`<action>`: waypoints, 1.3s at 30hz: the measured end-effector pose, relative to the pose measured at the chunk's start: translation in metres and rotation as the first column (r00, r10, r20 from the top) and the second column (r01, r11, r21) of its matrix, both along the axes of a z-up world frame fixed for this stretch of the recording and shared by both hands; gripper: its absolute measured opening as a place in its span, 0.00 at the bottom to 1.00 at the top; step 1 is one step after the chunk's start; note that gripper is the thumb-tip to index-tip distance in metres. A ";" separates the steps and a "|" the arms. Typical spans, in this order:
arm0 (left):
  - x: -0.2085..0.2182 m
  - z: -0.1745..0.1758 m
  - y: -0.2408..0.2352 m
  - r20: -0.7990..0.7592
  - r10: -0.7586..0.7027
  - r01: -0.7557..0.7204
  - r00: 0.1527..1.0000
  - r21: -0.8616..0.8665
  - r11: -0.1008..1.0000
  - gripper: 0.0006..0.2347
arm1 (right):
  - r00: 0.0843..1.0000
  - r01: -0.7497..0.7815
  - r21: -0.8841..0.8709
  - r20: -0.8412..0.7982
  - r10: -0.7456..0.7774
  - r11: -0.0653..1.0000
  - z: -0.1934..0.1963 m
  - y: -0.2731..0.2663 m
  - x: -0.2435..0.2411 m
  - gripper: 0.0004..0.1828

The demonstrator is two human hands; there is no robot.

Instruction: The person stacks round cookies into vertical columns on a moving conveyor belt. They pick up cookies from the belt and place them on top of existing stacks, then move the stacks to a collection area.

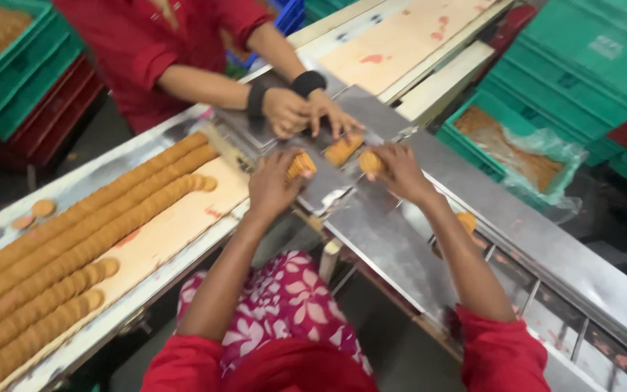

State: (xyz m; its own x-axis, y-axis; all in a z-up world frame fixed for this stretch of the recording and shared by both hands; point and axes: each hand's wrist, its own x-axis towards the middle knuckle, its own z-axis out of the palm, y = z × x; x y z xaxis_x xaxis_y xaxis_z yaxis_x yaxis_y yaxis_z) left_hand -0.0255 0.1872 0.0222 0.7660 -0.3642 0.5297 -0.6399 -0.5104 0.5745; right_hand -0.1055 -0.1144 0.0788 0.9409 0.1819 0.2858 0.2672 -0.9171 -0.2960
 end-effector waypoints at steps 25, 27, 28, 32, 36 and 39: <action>-0.005 -0.029 0.074 -0.137 -0.081 0.091 0.987 0.065 0.994 0.16 | 0.965 -0.151 0.062 -0.206 0.161 0.987 0.091 0.022 -0.061 0.32; -0.013 -0.052 0.129 -0.197 0.036 0.020 0.980 0.275 0.961 0.15 | 0.936 -0.275 0.063 -0.208 0.282 0.959 0.073 0.069 -0.024 0.31; -0.015 -0.065 0.154 -0.144 0.117 -0.064 0.983 0.328 0.943 0.15 | 0.913 -0.353 0.047 -0.199 0.355 0.934 0.056 0.099 -0.001 0.30; -0.005 -0.106 0.240 0.041 0.416 -0.389 0.908 0.449 0.805 0.19 | 0.855 -0.425 0.035 -0.312 0.414 0.905 -0.035 0.220 0.088 0.34; 0.013 -0.136 0.302 0.055 0.607 -0.527 0.793 0.562 0.638 0.21 | 0.880 -0.328 0.073 -0.338 0.333 0.942 -0.132 0.303 0.168 0.45; 0.021 -0.151 0.321 0.086 0.614 -0.547 0.784 0.562 0.620 0.26 | 0.884 0.016 -0.206 -0.455 -0.110 0.978 -0.194 0.327 0.204 0.43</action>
State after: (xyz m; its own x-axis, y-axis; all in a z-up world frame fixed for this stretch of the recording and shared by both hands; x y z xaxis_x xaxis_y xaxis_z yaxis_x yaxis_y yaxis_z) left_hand -0.0043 0.5083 -0.1292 0.9549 -0.0137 0.2967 -0.0549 -0.9899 0.1310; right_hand 0.0982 0.2127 -0.1147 0.9681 0.1249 -0.2173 0.0837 -0.9783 -0.1893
